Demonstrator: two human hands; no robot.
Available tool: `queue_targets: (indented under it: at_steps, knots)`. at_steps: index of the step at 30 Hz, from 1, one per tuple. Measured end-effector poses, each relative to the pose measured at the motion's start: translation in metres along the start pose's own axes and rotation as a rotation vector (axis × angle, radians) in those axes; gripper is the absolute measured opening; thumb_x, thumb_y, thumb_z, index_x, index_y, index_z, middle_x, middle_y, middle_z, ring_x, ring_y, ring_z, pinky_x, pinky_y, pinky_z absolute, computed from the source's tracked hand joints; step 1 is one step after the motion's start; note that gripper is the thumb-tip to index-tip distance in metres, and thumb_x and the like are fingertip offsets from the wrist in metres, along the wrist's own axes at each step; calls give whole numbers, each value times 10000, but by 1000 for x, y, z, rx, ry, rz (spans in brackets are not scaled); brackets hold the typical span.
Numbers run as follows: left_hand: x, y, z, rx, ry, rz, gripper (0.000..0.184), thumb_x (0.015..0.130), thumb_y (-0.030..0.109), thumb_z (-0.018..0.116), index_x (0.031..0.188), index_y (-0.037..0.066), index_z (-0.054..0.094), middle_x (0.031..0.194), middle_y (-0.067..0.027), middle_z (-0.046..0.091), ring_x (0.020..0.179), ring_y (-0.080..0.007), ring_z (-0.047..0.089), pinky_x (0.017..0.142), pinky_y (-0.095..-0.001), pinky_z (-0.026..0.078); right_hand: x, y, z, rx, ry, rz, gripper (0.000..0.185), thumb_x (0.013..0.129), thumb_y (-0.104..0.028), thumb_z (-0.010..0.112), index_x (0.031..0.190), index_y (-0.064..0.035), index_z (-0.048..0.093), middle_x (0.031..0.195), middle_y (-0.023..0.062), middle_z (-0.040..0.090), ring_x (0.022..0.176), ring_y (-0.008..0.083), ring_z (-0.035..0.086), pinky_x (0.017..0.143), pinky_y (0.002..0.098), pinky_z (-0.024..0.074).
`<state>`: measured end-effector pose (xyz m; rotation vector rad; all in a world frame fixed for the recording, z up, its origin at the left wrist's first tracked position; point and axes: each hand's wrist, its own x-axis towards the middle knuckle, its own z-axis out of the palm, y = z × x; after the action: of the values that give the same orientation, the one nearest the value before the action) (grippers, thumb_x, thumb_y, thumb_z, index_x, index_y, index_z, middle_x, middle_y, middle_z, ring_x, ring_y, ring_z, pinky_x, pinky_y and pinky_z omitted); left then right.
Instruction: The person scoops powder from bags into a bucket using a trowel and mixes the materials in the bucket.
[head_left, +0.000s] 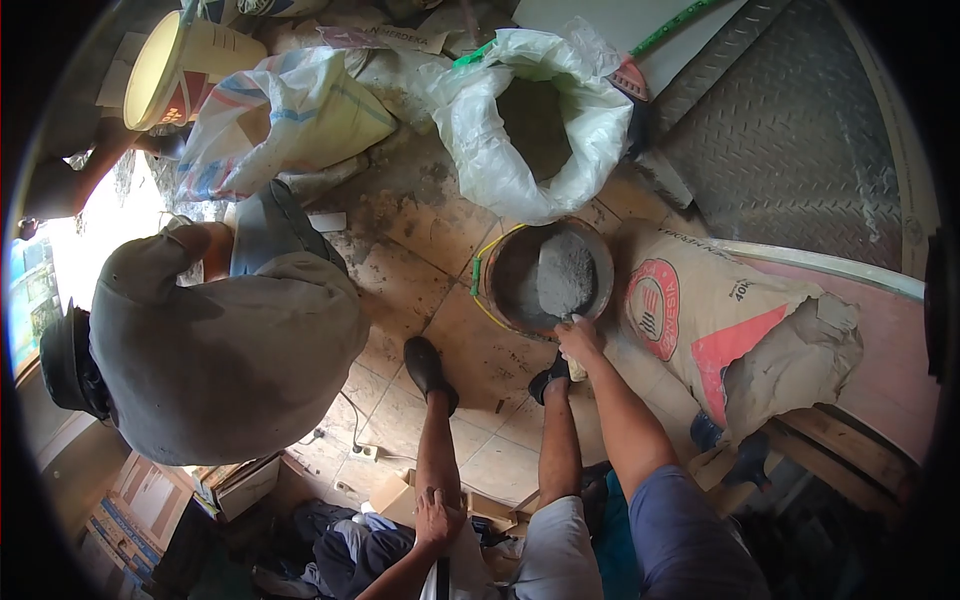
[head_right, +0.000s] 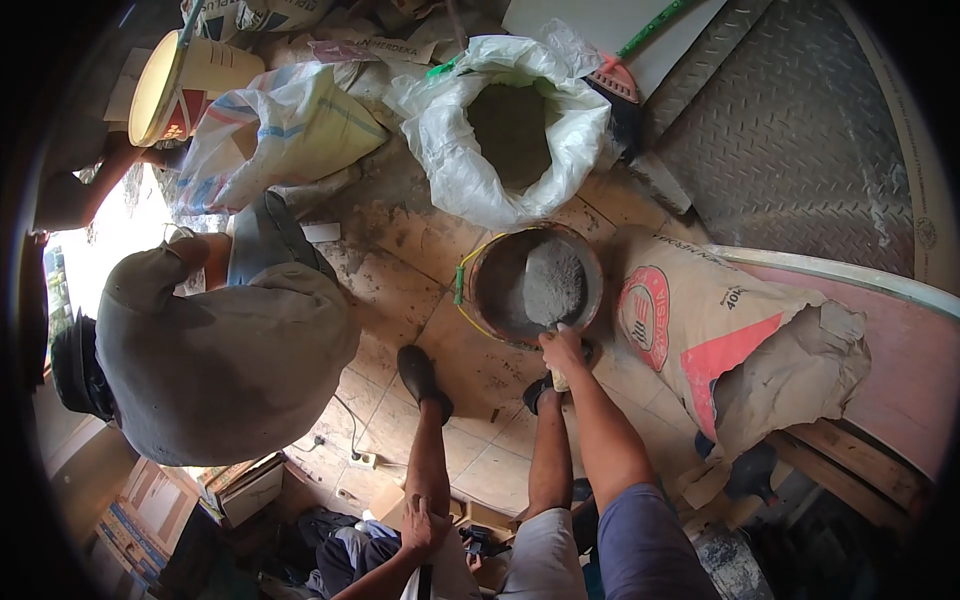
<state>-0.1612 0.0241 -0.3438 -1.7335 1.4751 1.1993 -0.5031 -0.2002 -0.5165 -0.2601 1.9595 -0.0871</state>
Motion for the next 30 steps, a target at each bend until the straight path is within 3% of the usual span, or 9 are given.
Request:
queue_targets:
  at_steps: [2,3,7,13,23,25,30]
  knots:
    - [0,2,-3,-41,-74,-69,677,733,414,673,1201,-24,456,1218,-225,432,1157,-398,423,978,-439,380,21,15,13,-178,9,-182,376,829,-242,571,1030,68,501,910,261,616,800,368,642,639,420,529]
    - [1,3,-3,-42,-74,-67,677,733,414,673,1201,-24,456,1218,-225,432,1157,-398,423,978,-439,380,21,8,20,-195,64,-108,386,836,-251,552,1038,74,506,965,297,602,931,424,595,777,451,498]
    - [0,-1,-3,-43,-83,-55,674,738,412,668,1202,-27,454,1222,-225,431,1162,-397,421,980,-436,380,-10,-22,22,-391,153,-186,385,855,-275,523,1072,42,532,1047,270,604,1011,416,576,867,458,464]
    - [-2,-1,-6,-12,-73,-9,633,757,419,654,1164,-20,447,1173,-202,429,1122,-377,426,970,-428,382,-19,-25,12,-696,139,-211,299,909,-202,439,1084,10,557,1082,220,616,1040,375,584,880,453,479]
    - [-2,2,-6,-74,-38,-74,681,746,429,652,1204,-38,463,1215,-209,432,1150,-386,428,979,-423,383,-20,-12,-10,-728,235,-297,267,918,-141,399,1079,0,558,1041,221,629,978,357,619,835,429,511]
    - [-2,2,-10,-54,-34,-55,690,744,427,652,1217,-38,458,1231,-210,427,1159,-383,425,982,-422,382,-27,-10,-17,-732,210,-331,227,880,-184,499,1046,-35,542,999,228,629,958,376,615,811,464,501]
    - [1,7,-24,-10,-6,-43,722,740,429,659,1246,-39,443,1278,-212,410,1186,-374,413,990,-413,379,-85,-15,-64,-595,219,-408,301,842,-235,589,1035,-19,508,934,245,626,904,406,613,786,478,490]
